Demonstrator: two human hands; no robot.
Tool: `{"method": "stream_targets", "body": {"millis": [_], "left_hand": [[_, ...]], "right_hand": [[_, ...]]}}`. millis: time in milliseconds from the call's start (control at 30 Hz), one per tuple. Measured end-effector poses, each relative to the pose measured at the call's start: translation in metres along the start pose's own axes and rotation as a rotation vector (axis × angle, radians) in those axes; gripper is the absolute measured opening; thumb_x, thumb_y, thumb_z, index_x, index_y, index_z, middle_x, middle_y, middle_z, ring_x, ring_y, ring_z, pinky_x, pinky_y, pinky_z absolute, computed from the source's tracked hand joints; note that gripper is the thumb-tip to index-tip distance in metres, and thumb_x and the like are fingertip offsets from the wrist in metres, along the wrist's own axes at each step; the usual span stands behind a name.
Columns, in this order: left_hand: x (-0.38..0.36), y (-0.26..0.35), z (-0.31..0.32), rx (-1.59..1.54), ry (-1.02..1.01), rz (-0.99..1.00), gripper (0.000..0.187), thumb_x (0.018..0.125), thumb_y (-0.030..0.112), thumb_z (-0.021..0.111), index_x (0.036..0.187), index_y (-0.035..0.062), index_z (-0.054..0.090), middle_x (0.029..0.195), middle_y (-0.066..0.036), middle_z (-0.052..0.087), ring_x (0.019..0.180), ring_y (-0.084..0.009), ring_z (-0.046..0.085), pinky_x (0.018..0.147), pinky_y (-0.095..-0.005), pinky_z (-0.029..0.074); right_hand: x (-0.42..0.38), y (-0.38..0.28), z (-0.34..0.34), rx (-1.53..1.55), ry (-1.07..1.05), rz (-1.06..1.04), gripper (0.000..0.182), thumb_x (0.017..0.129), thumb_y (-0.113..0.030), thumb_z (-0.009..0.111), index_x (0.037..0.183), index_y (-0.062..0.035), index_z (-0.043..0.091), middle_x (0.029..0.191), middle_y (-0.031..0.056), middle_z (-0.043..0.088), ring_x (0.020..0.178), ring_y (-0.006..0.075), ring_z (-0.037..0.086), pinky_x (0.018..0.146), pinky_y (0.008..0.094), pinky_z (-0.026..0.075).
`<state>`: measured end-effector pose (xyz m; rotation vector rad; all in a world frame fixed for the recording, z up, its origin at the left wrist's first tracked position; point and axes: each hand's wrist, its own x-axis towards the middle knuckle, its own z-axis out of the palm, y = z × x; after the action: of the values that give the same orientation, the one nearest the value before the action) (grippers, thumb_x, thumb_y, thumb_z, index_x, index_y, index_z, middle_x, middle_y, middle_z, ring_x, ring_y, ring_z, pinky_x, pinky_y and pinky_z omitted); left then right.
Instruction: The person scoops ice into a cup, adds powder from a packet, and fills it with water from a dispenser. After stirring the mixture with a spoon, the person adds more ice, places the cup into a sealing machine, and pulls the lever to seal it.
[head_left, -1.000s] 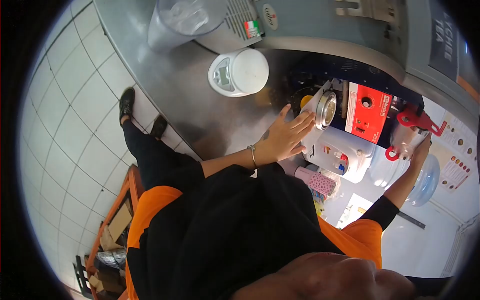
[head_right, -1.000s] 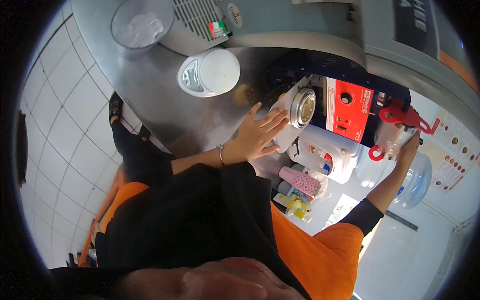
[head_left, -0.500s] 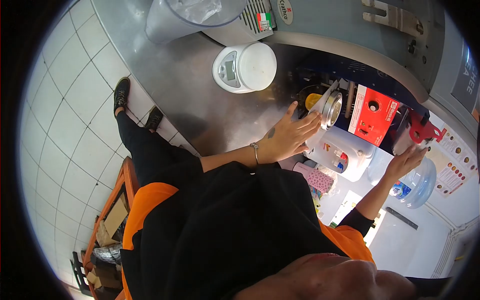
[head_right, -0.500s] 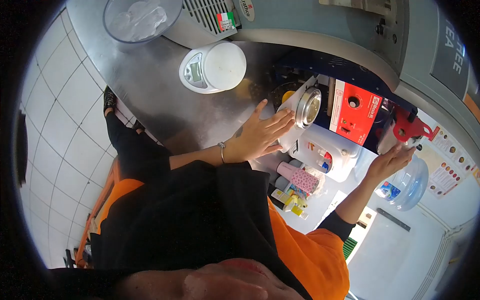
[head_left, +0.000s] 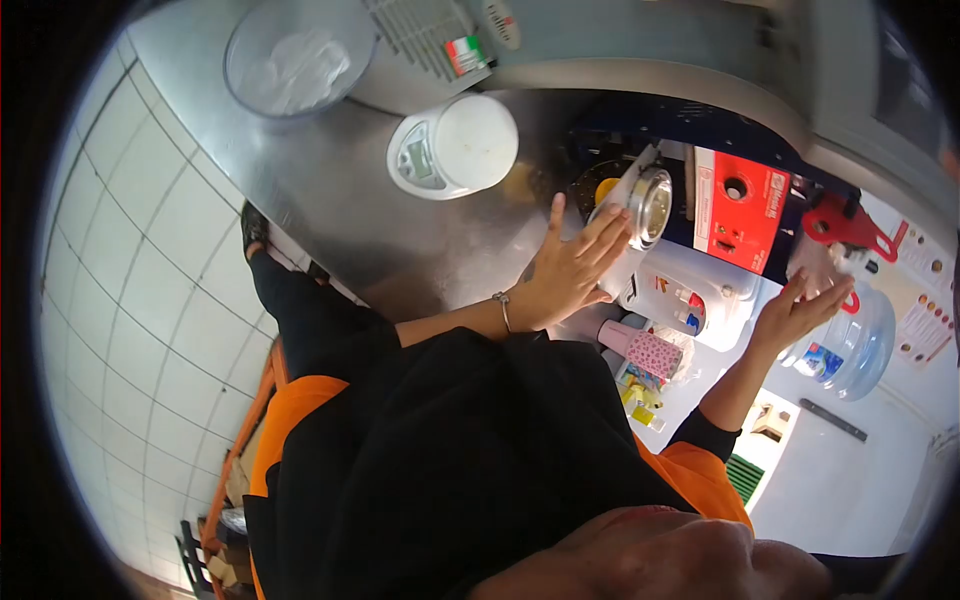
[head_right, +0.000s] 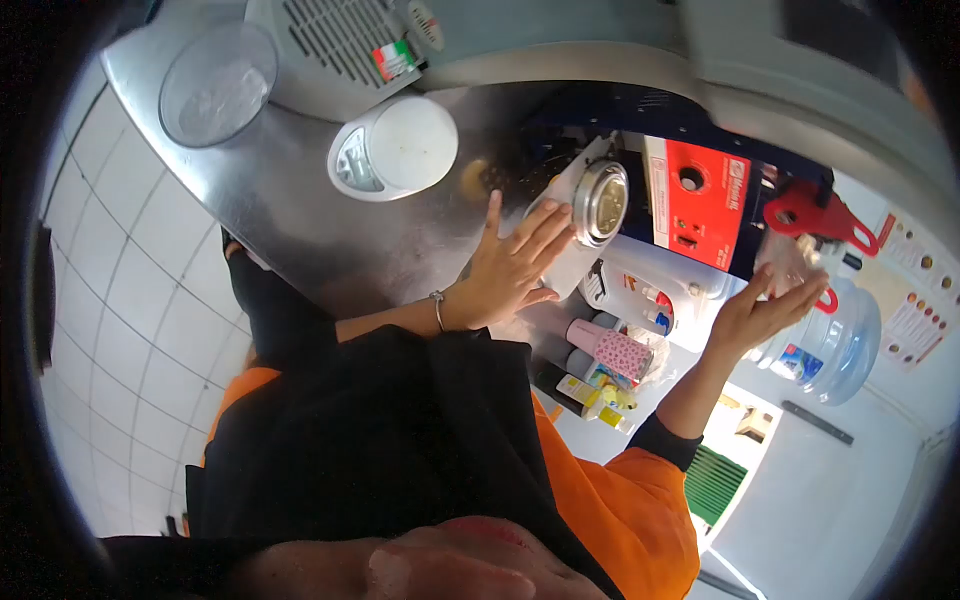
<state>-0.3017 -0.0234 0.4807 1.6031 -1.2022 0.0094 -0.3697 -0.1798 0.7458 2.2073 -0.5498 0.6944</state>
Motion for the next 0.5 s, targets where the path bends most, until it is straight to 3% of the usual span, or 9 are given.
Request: {"method": "stream_targets", "body": {"millis": [167,233,300,367,400,433,500], "left_hand": [[0.027,-0.004,-0.002,0.04,-0.051,-0.023,0.104,0.065,0.061,0.069,0.146,0.0062,0.032,0.153,-0.011,0.027,0.144,-0.0276,0.018,0.106,-0.0735,0.01],[0.045,-0.006,0.01,0.084,-0.041,0.064,0.11,0.066,0.063,0.067,0.149,0.0035,0.025,0.154,-0.014,0.025,0.144,-0.0305,0.019,0.105,-0.0738,0.009],[0.062,-0.007,0.023,0.118,-0.025,-0.035,0.115,0.067,0.067,0.063,0.149,0.0005,0.02,0.156,-0.018,0.02,0.144,-0.0342,0.018,0.104,-0.0747,0.007],[0.081,-0.008,0.038,0.22,-0.028,0.048,0.122,0.066,0.073,0.06,0.15,-0.0016,0.013,0.156,-0.023,0.014,0.144,-0.0393,0.016,0.103,-0.0748,0.006],[0.089,-0.006,0.042,0.206,0.026,-0.019,0.124,0.066,0.076,0.058,0.151,-0.0016,0.012,0.156,-0.025,0.013,0.144,-0.0408,0.014,0.103,-0.0745,0.007],[0.097,-0.006,0.047,0.19,0.079,-0.096,0.126,0.066,0.079,0.056,0.151,-0.0016,0.01,0.156,-0.027,0.011,0.144,-0.0424,0.013,0.103,-0.0743,0.007],[0.115,-0.009,0.051,0.263,0.089,-0.053,0.133,0.062,0.086,0.052,0.151,-0.0021,0.007,0.154,-0.03,0.01,0.144,-0.0443,0.01,0.103,-0.074,0.007]], "right_hand": [[0.003,-0.006,-0.01,0.127,0.008,-0.007,0.064,0.094,-0.022,0.057,0.146,0.0029,0.029,0.15,0.024,0.03,0.14,0.0415,0.025,0.114,0.0489,0.021],[0.002,-0.009,-0.012,0.162,0.034,0.044,0.062,0.093,-0.017,0.058,0.145,0.0017,0.032,0.149,0.0214,0.034,0.139,0.0393,0.029,0.113,0.0464,0.023],[0.006,-0.01,-0.021,0.165,0.047,0.032,0.061,0.092,-0.016,0.059,0.144,0.0012,0.033,0.148,0.0219,0.036,0.138,0.0387,0.03,0.112,0.0461,0.024],[0.012,-0.011,-0.037,0.179,-0.007,0.063,0.059,0.089,-0.015,0.061,0.14,0.0042,0.039,0.144,0.0265,0.038,0.134,0.0437,0.034,0.11,0.0479,0.028],[0.019,-0.017,-0.047,0.204,0.054,0.132,0.05,0.087,-0.013,0.063,0.134,0.0001,0.049,0.134,0.0234,0.05,0.123,0.0396,0.048,0.103,0.044,0.038],[0.021,-0.005,-0.053,0.184,0.082,0.165,0.05,0.087,-0.013,0.063,0.134,0.0001,0.049,0.134,0.0234,0.05,0.123,0.0396,0.048,0.103,0.044,0.038],[0.027,0.027,-0.056,0.451,0.036,0.281,0.032,0.088,-0.014,0.063,0.118,-0.004,0.064,0.109,0.0171,0.066,0.103,0.0299,0.063,0.09,0.0366,0.047]]}}
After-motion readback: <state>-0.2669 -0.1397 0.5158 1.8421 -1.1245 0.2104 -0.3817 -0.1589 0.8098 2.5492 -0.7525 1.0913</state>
